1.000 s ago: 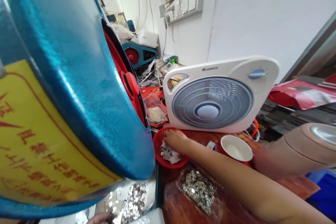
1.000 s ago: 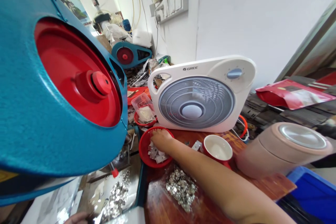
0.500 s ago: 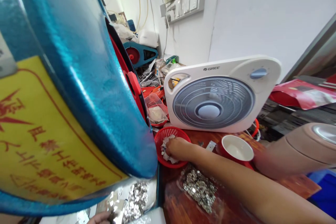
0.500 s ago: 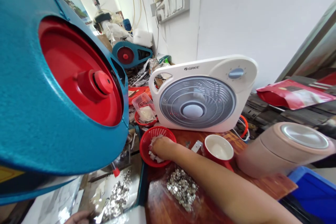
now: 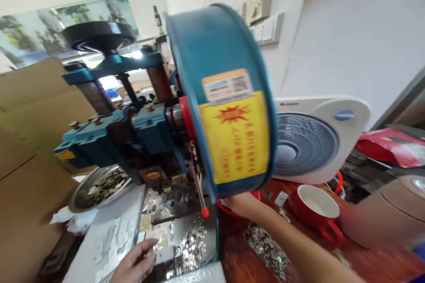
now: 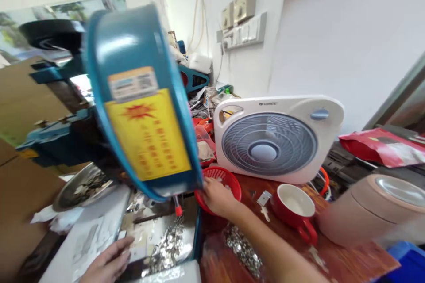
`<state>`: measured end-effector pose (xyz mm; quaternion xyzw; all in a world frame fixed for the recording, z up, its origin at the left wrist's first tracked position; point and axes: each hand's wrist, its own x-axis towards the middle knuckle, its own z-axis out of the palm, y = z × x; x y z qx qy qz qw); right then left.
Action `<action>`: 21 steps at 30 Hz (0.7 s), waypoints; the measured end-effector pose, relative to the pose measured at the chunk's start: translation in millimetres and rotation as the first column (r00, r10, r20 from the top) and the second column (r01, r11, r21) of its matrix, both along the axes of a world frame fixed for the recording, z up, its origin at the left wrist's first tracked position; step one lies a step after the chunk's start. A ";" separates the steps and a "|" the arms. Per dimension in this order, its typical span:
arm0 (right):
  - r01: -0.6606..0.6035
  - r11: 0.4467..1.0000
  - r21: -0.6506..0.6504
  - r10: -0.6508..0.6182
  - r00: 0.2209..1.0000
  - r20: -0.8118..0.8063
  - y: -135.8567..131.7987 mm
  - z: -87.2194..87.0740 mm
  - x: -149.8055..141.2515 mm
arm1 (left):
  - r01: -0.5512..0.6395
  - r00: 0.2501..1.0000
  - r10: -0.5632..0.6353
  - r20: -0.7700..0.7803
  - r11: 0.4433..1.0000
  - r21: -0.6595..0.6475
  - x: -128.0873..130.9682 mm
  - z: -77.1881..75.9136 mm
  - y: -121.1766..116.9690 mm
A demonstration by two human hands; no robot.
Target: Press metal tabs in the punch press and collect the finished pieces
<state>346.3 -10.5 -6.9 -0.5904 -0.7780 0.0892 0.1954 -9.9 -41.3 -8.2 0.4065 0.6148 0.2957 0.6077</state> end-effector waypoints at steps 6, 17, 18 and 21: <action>0.111 0.987 0.116 -0.057 0.919 -0.390 3.9 -4.2 -96.8 | -0.006 1.000 0.001 0.024 0.984 0.180 12.1 9.4 26.3; 0.204 0.977 0.069 -0.164 0.914 -0.372 56.6 -5.1 -149.4 | -0.062 0.972 0.024 0.235 0.986 0.156 9.6 18.3 46.8; 0.202 0.977 0.064 -0.165 0.914 -0.371 57.5 -6.8 -147.8 | -0.065 0.964 0.025 0.266 0.987 0.144 10.4 17.9 47.6; 0.188 0.980 0.058 -0.153 0.913 -0.377 54.0 -9.3 -142.9 | -0.058 0.941 0.019 0.337 0.993 0.107 12.6 17.3 48.1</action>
